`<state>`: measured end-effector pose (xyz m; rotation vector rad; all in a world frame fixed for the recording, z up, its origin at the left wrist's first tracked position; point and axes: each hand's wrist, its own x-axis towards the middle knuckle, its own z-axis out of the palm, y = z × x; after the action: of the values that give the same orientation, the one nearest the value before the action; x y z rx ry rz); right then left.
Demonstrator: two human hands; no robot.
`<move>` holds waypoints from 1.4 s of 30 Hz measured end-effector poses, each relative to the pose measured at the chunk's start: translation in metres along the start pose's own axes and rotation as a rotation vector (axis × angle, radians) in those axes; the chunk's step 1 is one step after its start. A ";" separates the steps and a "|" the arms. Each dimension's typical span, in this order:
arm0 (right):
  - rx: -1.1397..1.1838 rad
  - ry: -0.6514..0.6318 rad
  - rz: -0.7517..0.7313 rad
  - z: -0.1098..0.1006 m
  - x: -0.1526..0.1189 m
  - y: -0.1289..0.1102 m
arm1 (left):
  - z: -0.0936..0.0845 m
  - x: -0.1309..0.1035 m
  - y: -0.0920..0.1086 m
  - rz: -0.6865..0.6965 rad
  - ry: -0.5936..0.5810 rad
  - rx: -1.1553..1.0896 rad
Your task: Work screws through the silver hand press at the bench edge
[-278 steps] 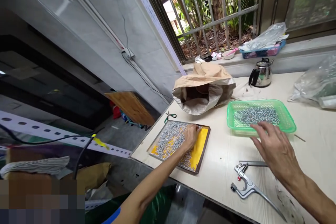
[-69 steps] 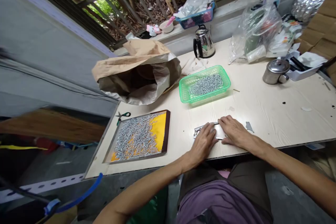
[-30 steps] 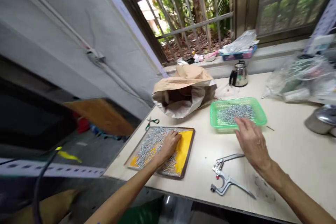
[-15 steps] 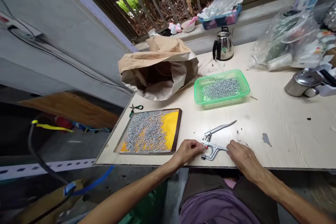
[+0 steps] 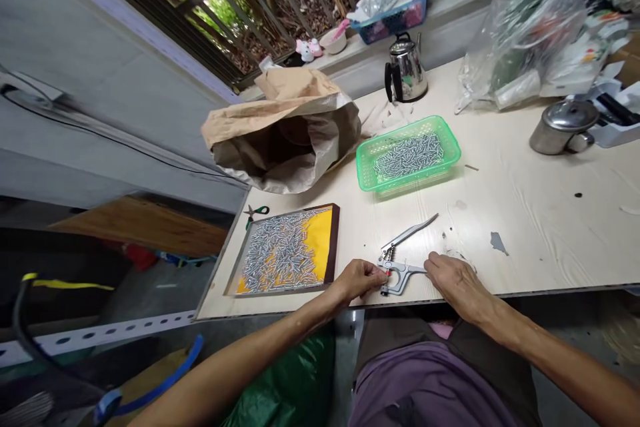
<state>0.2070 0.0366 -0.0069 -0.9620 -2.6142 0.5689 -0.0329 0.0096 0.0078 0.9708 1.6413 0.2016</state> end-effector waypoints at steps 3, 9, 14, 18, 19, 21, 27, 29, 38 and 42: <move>0.006 0.007 -0.012 0.000 0.000 0.000 | 0.002 -0.001 0.001 -0.062 -0.008 -0.089; -0.008 -0.015 -0.029 -0.002 0.000 -0.001 | 0.005 -0.005 0.004 -0.074 -0.026 -0.046; 0.004 -0.016 -0.021 -0.004 0.000 -0.003 | 0.008 -0.010 0.004 0.007 0.052 0.051; -0.005 -0.007 -0.036 -0.006 -0.001 -0.004 | 0.010 -0.012 0.003 -0.055 -0.029 -0.048; -0.006 -0.011 -0.040 -0.006 -0.001 -0.004 | 0.010 -0.013 0.003 -0.074 -0.047 -0.063; -0.012 -0.041 -0.038 -0.006 -0.002 -0.003 | 0.010 -0.013 0.002 -0.099 -0.069 -0.079; -0.107 -0.058 -0.022 -0.007 0.006 0.019 | 0.012 -0.014 0.000 -0.101 -0.074 -0.095; -0.117 -0.066 -0.050 -0.010 0.016 0.030 | 0.012 -0.014 -0.001 -0.103 -0.068 -0.085; -0.181 -0.211 -0.056 -0.025 0.046 0.031 | 0.015 -0.013 -0.006 -0.067 -0.033 -0.084; -0.228 -0.223 -0.023 -0.029 0.045 0.021 | 0.015 -0.015 -0.007 -0.073 -0.025 -0.047</move>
<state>0.1972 0.0887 0.0156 -0.9820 -2.9361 0.3979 -0.0233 -0.0109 0.0096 0.8738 1.6390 0.1770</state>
